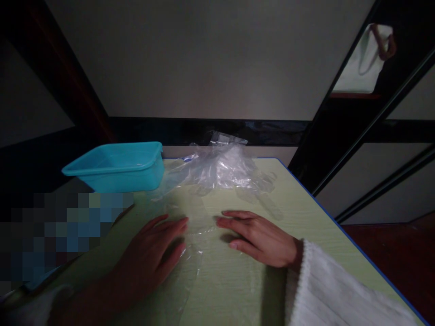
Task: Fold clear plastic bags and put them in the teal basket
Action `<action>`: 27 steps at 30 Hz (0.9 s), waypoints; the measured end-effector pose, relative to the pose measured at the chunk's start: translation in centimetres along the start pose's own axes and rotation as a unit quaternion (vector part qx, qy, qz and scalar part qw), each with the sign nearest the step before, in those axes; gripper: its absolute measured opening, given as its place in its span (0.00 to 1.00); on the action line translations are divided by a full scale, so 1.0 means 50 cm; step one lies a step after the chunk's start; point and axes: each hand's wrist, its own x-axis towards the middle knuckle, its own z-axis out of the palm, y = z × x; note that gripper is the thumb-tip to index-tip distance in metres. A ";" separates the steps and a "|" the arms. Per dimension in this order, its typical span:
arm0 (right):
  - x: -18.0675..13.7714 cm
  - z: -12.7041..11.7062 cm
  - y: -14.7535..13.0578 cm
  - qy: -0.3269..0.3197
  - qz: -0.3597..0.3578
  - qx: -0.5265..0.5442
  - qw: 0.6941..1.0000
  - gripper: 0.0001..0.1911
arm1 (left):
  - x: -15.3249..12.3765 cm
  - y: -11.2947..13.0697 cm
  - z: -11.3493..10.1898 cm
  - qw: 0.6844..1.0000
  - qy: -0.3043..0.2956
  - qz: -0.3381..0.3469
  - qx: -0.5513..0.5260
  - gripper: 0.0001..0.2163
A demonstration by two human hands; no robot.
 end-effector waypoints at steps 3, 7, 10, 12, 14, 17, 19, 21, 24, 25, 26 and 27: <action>-0.001 -0.002 0.001 0.015 -0.005 0.006 1.000 0.23 | 0.003 -0.003 -0.001 0.999 -0.033 -0.018 -0.027 0.14; -0.003 -0.006 0.001 0.035 -0.012 0.010 0.999 0.22 | 0.005 -0.006 0.002 0.994 -0.089 -0.029 -0.061 0.17; -0.005 -0.005 0.001 0.052 -0.016 0.004 0.999 0.21 | 0.004 -0.006 0.007 0.993 -0.095 -0.034 -0.058 0.18; -0.005 -0.002 0.002 0.064 -0.016 0.004 0.998 0.22 | 0.004 -0.006 0.007 0.996 -0.073 -0.039 -0.035 0.17; -0.003 0.004 0.005 0.073 -0.008 0.002 0.997 0.24 | 0.006 -0.007 0.003 0.998 -0.046 -0.039 -0.001 0.16; 0.002 0.014 0.010 0.071 0.010 -0.008 0.997 0.27 | 0.010 -0.010 -0.007 0.998 -0.022 -0.041 0.042 0.16; 0.005 0.019 0.013 0.060 0.014 -0.013 0.998 0.28 | 0.012 -0.011 -0.012 0.997 -0.027 -0.047 0.057 0.16; 0.008 0.020 0.014 0.052 0.012 -0.014 0.999 0.28 | 0.014 -0.012 -0.015 0.996 -0.036 -0.050 0.062 0.16; 0.009 0.017 0.013 0.049 0.013 -0.012 0.999 0.28 | 0.015 -0.011 -0.014 0.996 -0.043 -0.049 0.057 0.17; 0.009 0.016 0.013 0.050 0.015 -0.012 0.999 0.28 | 0.015 -0.011 -0.013 0.996 -0.045 -0.047 0.053 0.17; 0.009 0.015 0.012 0.050 0.017 -0.013 0.999 0.28 | 0.015 -0.012 -0.011 0.997 -0.047 -0.045 0.049 0.17; 0.008 0.015 0.012 0.050 0.019 -0.012 0.998 0.28 | 0.015 -0.013 -0.009 0.997 -0.050 -0.044 0.045 0.17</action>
